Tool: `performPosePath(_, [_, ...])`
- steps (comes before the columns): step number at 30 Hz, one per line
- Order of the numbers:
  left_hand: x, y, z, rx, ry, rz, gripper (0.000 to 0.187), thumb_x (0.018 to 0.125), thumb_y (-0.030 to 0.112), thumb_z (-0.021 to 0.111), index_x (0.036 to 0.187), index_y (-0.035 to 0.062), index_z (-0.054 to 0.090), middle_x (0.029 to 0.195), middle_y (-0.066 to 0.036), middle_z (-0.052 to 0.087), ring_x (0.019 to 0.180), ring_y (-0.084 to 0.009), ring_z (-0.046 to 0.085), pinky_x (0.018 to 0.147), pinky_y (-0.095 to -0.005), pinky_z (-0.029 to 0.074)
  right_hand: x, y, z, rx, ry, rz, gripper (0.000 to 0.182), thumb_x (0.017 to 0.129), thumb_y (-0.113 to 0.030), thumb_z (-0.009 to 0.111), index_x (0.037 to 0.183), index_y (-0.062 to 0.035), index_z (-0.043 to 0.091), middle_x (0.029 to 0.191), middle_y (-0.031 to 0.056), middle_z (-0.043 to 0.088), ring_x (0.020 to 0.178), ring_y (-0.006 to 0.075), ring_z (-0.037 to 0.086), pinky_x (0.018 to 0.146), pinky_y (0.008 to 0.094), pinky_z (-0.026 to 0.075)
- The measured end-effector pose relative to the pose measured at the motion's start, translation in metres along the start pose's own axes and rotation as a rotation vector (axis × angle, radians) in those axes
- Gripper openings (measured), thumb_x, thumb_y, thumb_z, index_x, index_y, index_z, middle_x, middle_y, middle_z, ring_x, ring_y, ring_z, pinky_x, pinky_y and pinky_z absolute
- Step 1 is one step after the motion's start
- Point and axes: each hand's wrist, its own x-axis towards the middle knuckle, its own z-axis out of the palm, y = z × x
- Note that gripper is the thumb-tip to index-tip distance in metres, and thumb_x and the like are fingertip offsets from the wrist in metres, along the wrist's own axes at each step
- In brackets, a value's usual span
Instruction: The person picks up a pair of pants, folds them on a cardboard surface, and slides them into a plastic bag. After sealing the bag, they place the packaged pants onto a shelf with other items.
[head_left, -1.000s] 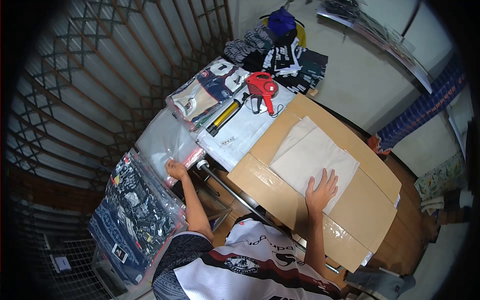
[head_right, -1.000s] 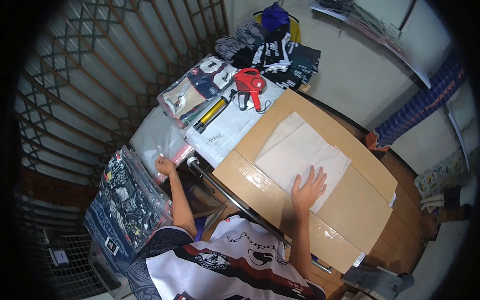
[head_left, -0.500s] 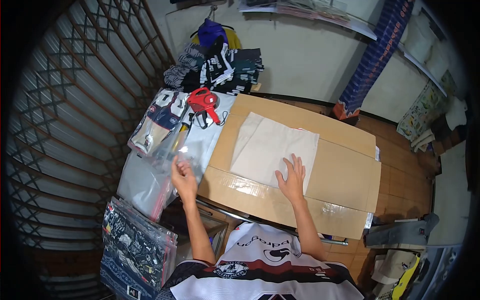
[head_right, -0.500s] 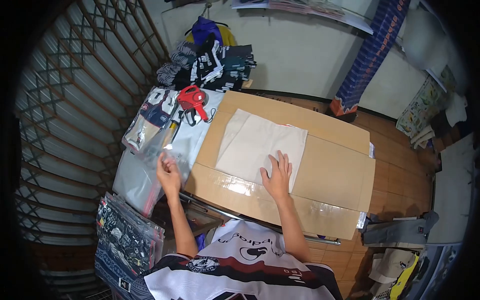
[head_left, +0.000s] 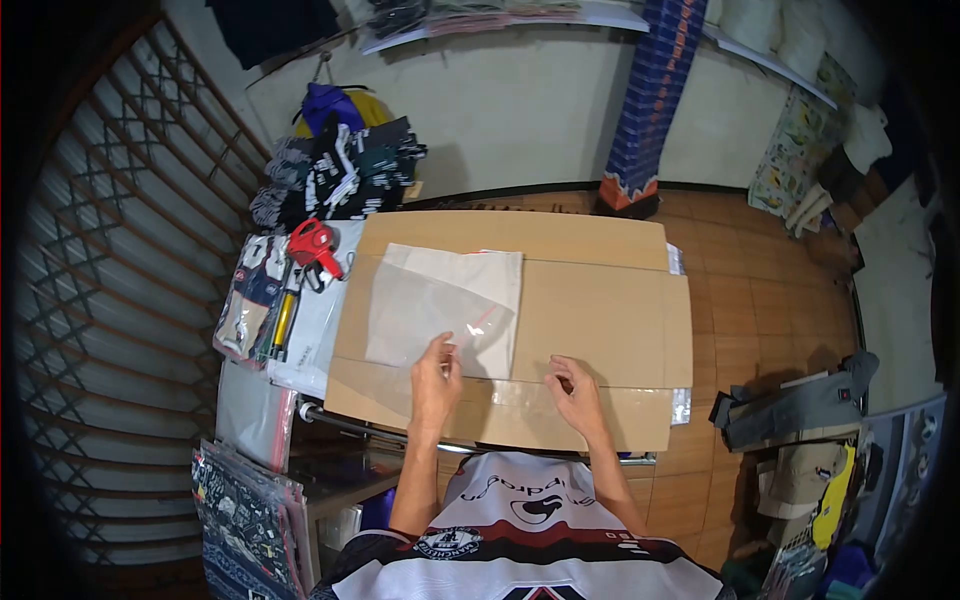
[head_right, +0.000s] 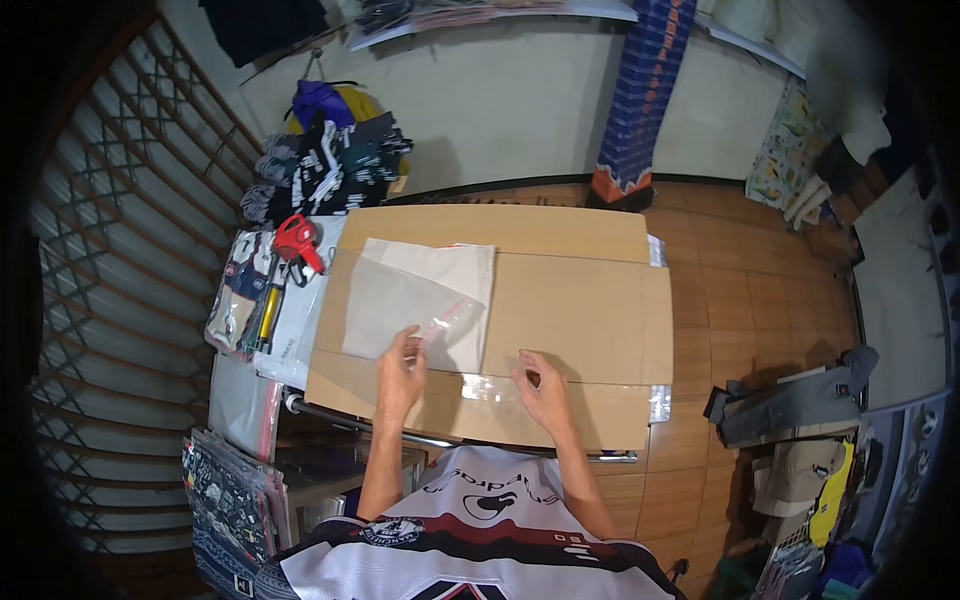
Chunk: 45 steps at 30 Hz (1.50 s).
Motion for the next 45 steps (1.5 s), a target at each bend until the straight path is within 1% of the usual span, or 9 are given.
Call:
performPosePath(4, [-0.024, 0.006, 0.069, -0.025, -0.154, -0.06, 0.043, 0.084, 0.004, 0.081, 0.124, -0.0024, 0.067, 0.103, -0.019, 0.074, 0.09, -0.0264, 0.073, 0.078, -0.0352, 0.061, -0.008, 0.01, -0.032, 0.082, 0.001, 0.025, 0.041, 0.098, -0.014, 0.068, 0.135, 0.0025, 0.06, 0.125, 0.0188, 0.072, 0.105, 0.0232, 0.072, 0.088, 0.033, 0.057])
performPosePath(11, [-0.035, 0.025, 0.11, 0.179, -0.03, 0.02, 0.04, 0.077, 0.011, 0.087, 0.114, 0.0024, 0.074, 0.102, -0.015, 0.07, 0.084, -0.0302, 0.066, 0.077, -0.0413, 0.056, -0.014, 0.024, -0.081, 0.099, -0.018, 0.048, 0.043, 0.098, -0.019, 0.069, 0.134, 0.0019, 0.061, 0.125, 0.0212, 0.071, 0.109, 0.0306, 0.072, 0.094, 0.0379, 0.057])
performPosePath(12, [-0.036, 0.032, 0.113, 0.227, -0.029, 0.047, 0.036, 0.078, 0.014, 0.086, 0.11, 0.0055, 0.074, 0.101, -0.013, 0.069, 0.097, -0.0346, 0.063, 0.087, -0.0451, 0.052, -0.014, 0.026, -0.087, 0.092, -0.024, 0.05, 0.043, 0.098, -0.019, 0.069, 0.135, 0.0019, 0.061, 0.125, 0.0213, 0.071, 0.109, 0.0309, 0.072, 0.094, 0.0379, 0.058])
performPosePath(15, [-0.031, 0.04, 0.121, 0.27, 0.048, 0.169, 0.036, 0.079, 0.015, 0.086, 0.111, 0.0057, 0.074, 0.102, -0.014, 0.069, 0.1, -0.0358, 0.061, 0.091, -0.0463, 0.05, -0.015, 0.028, -0.1, 0.088, -0.052, 0.061, 0.044, 0.098, -0.019, 0.069, 0.135, 0.0023, 0.061, 0.124, 0.0215, 0.072, 0.111, 0.0312, 0.072, 0.093, 0.0378, 0.058])
performPosePath(25, [-0.019, 0.02, 0.121, 0.243, 0.1, 0.091, 0.019, 0.088, 0.013, 0.08, 0.103, 0.0018, 0.079, 0.093, -0.017, 0.071, 0.092, -0.0353, 0.064, 0.085, -0.0441, 0.051, -0.015, 0.04, -0.115, 0.101, -0.063, 0.016, 0.041, 0.097, -0.016, 0.07, 0.132, 0.0029, 0.063, 0.118, 0.0206, 0.074, 0.104, 0.0289, 0.074, 0.086, 0.0351, 0.059])
performPosePath(28, [-0.019, 0.021, 0.122, 0.147, 0.149, 0.065, 0.016, 0.091, 0.015, 0.079, 0.098, 0.0002, 0.08, 0.086, -0.019, 0.072, 0.076, -0.0291, 0.068, 0.073, -0.0381, 0.054, -0.015, 0.041, -0.116, 0.101, -0.068, -0.001, 0.04, 0.097, -0.016, 0.07, 0.131, 0.0027, 0.063, 0.117, 0.0207, 0.075, 0.101, 0.0277, 0.075, 0.085, 0.0346, 0.059])
performPosePath(34, [-0.03, 0.035, 0.141, -0.195, 0.005, -0.119, 0.026, 0.094, 0.012, 0.077, 0.111, -0.0064, 0.074, 0.085, -0.01, 0.075, 0.076, -0.0101, 0.065, 0.067, -0.028, 0.053, -0.004, 0.042, -0.112, 0.165, -0.095, -0.002, 0.038, 0.098, -0.016, 0.069, 0.13, 0.0044, 0.063, 0.113, 0.018, 0.076, 0.095, 0.0227, 0.074, 0.081, 0.0336, 0.058])
performPosePath(42, [-0.055, 0.08, 0.184, -0.316, -0.208, -0.145, 0.028, 0.092, 0.011, 0.079, 0.117, -0.0027, 0.073, 0.077, -0.002, 0.072, 0.068, -0.0038, 0.057, 0.062, -0.023, 0.047, 0.029, 0.066, -0.11, 0.487, -0.168, 0.272, 0.027, 0.102, -0.021, 0.068, 0.118, 0.001, 0.07, 0.098, 0.0082, 0.075, 0.088, 0.013, 0.07, 0.068, 0.0275, 0.056])
performPosePath(45, [-0.057, 0.078, 0.194, -0.362, -0.246, -0.166, 0.027, 0.093, 0.011, 0.078, 0.115, -0.0034, 0.073, 0.077, -0.001, 0.072, 0.067, -0.0032, 0.056, 0.061, -0.0223, 0.046, 0.03, 0.078, -0.114, 0.571, -0.153, 0.224, 0.02, 0.103, -0.021, 0.066, 0.103, -0.0014, 0.071, 0.091, 0.0054, 0.074, 0.083, 0.0113, 0.069, 0.068, 0.0255, 0.054])
